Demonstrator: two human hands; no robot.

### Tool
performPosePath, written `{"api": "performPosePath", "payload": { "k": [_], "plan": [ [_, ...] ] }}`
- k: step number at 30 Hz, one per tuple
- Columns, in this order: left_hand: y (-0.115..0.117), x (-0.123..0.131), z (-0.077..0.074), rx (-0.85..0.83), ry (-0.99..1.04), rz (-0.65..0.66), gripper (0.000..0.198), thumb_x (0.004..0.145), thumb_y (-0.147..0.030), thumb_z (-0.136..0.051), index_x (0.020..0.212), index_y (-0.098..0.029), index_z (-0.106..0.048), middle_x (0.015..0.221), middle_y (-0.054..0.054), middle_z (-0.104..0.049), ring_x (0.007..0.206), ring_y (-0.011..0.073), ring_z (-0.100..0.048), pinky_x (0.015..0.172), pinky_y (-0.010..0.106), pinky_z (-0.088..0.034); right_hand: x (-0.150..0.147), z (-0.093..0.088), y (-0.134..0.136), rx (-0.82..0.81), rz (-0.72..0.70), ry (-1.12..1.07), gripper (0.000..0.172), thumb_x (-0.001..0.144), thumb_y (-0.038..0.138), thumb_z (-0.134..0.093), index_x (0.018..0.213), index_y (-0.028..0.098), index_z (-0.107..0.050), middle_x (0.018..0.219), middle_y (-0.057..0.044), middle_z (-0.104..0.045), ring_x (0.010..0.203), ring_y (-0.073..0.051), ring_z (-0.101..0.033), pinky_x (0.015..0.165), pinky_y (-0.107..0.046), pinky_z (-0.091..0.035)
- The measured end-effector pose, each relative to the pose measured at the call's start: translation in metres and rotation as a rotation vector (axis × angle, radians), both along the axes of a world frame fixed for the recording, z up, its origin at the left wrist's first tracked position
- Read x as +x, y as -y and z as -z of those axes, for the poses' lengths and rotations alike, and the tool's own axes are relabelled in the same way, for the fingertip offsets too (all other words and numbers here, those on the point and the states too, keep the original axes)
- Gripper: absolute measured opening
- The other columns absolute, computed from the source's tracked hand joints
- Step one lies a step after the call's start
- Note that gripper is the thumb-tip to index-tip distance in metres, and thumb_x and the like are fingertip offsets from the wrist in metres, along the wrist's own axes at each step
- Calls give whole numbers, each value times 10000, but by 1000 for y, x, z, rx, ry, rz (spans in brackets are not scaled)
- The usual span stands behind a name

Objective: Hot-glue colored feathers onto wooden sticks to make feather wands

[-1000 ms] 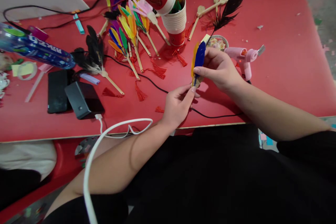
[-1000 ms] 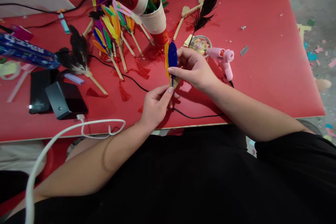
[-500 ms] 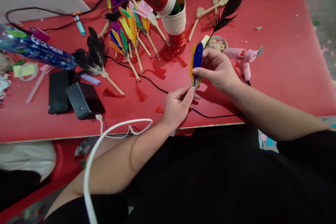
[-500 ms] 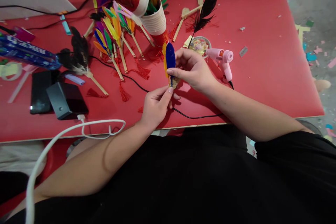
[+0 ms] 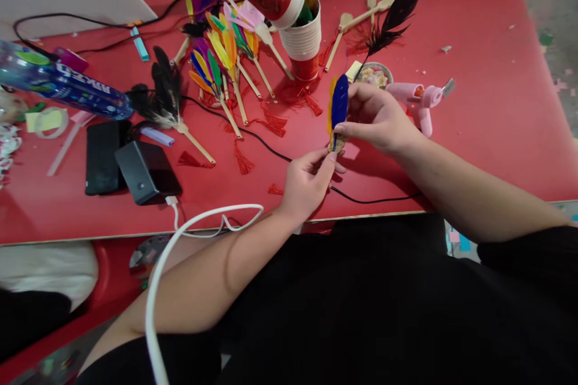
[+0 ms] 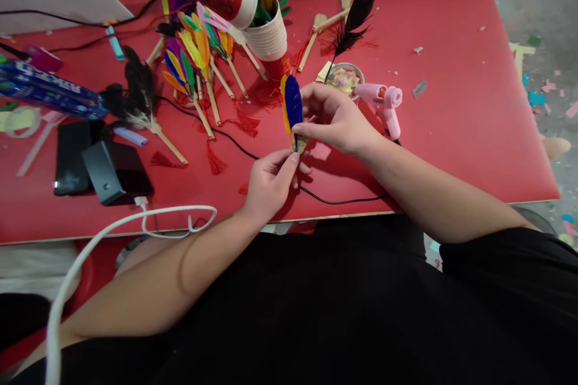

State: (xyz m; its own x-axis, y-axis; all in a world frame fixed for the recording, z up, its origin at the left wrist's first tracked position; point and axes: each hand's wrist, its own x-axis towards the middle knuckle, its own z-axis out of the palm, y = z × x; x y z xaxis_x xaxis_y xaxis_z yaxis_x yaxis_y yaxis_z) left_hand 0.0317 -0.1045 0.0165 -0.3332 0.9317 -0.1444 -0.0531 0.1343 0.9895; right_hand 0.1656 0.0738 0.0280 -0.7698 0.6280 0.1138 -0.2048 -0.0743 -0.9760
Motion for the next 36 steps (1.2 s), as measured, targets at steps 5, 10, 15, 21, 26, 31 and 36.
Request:
{"api": "performPosePath", "payload": {
  "k": [5, 10, 15, 21, 26, 31, 36],
  "plan": [
    [0, 0, -1, -6, -14, -1, 386, 1110, -547, -818, 1101, -180, -938, 829, 69, -881, 534, 115, -647, 510, 246, -546, -2, 2, 0, -5, 9, 5, 696, 701, 463, -1209, 1144, 284, -702, 1029, -12, -758, 950, -221, -756, 770, -347, -713],
    [-1, 1, -4, 3, -38, -1, 395, 1095, -571, -828, 1008, -195, -915, 822, 66, -880, 544, 117, -635, 553, 261, -586, -3, 5, 2, -2, 1, 1, 688, 724, 470, -1194, 1138, 282, -677, 1043, -16, -758, 967, -224, -756, 761, -345, -712],
    [-1, 2, -6, -16, -31, -21, 428, 1082, -596, -844, 910, -204, -863, 811, 67, -872, 537, 117, -635, 538, 262, -580, -1, 3, 6, -61, 39, 63, 699, 693, 512, -1205, 1109, 300, -685, 1001, -26, -733, 967, -275, -773, 739, -411, -725],
    [-1, 2, -5, -20, -12, -20, 427, 1088, -609, -834, 1053, -193, -926, 817, 67, -876, 539, 121, -641, 540, 264, -578, 0, -4, 9, -58, 53, 101, 733, 669, 586, -1205, 1110, 311, -687, 982, -28, -725, 983, -295, -777, 752, -434, -730],
    [-2, 1, -5, -35, -20, -17, 430, 1090, -605, -828, 1051, -191, -936, 818, 74, -877, 545, 127, -659, 507, 259, -541, -2, -6, 10, -14, 68, 72, 758, 667, 684, -1187, 1086, 304, -682, 954, -11, -709, 934, -270, -765, 773, -434, -729],
    [-2, 2, -5, -22, -8, -25, 424, 1084, -597, -830, 1040, -185, -925, 802, 67, -872, 532, 120, -649, 502, 253, -525, -4, -4, 12, -14, 76, 59, 729, 697, 659, -1179, 1071, 296, -670, 972, -12, -690, 955, -264, -756, 799, -431, -724],
    [-2, 2, -4, -28, -19, -26, 424, 1087, -600, -821, 1018, -192, -915, 806, 66, -870, 533, 116, -642, 503, 250, -520, -5, -2, 14, -27, 92, 90, 721, 710, 664, -1173, 1084, 308, -669, 986, -25, -686, 977, -281, -735, 808, -450, -713]
  ]
}}
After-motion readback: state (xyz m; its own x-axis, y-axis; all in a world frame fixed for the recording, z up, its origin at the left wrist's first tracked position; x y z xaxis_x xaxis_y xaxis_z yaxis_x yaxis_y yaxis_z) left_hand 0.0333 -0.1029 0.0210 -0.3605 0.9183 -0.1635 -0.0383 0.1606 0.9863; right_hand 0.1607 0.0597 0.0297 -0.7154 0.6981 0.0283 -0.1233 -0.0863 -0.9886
